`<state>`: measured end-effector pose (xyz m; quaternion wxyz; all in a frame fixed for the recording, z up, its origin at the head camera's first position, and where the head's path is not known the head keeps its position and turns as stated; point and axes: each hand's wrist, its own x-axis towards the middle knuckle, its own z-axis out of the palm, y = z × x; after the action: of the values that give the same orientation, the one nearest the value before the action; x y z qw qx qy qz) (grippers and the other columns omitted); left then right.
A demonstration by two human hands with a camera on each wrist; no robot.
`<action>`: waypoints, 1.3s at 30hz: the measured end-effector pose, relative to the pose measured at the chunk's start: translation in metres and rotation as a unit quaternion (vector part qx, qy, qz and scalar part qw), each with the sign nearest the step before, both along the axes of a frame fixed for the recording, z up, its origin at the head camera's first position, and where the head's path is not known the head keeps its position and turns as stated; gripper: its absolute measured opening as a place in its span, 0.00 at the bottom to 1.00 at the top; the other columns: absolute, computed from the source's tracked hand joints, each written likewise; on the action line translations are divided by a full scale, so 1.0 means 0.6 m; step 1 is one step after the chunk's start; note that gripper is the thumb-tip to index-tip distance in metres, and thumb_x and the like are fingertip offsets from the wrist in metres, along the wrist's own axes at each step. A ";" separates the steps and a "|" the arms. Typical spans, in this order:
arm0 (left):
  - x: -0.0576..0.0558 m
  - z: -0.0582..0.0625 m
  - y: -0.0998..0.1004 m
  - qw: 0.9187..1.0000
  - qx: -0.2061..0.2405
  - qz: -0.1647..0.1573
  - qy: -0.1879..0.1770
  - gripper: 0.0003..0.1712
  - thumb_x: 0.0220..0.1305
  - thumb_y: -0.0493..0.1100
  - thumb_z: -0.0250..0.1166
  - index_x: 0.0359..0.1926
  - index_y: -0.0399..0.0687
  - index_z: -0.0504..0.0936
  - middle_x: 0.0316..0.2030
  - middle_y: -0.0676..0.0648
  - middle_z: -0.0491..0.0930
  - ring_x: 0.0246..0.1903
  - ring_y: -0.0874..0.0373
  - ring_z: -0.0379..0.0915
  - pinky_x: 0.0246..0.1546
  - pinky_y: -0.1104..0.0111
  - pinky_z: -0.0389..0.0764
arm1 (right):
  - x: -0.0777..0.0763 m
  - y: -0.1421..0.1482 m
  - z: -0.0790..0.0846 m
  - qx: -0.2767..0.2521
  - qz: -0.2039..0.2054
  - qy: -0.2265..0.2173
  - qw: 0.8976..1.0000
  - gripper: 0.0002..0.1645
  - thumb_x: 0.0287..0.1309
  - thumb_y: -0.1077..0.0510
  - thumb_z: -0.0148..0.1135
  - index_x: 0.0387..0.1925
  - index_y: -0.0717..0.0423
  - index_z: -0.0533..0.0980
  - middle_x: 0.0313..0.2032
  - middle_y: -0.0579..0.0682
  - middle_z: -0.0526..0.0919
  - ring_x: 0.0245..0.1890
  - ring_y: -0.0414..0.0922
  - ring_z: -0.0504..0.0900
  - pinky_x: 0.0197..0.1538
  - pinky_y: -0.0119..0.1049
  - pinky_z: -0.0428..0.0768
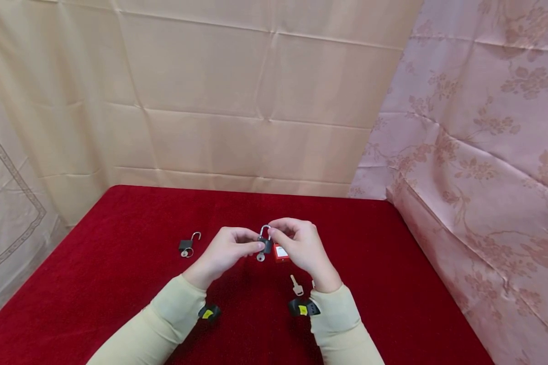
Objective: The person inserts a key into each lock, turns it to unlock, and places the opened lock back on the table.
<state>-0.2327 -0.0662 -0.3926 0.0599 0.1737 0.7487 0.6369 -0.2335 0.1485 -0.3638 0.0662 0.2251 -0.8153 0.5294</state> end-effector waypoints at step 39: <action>0.002 -0.001 0.001 0.996 -0.027 -0.086 -0.010 0.09 0.65 0.42 0.72 0.45 0.46 0.90 0.36 0.50 0.88 0.38 0.54 0.80 0.41 0.61 0.79 | -0.007 0.006 -0.016 -0.098 0.070 -0.067 0.990 0.08 0.66 0.63 0.66 0.43 0.64 0.84 0.38 0.66 0.85 0.33 0.52 0.85 0.40 0.42 0.85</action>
<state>-0.2315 -0.0654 -0.3930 0.1265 0.2299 0.7472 0.6106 -0.2378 0.1522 -0.3733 -0.0038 0.2378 -0.7444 0.6239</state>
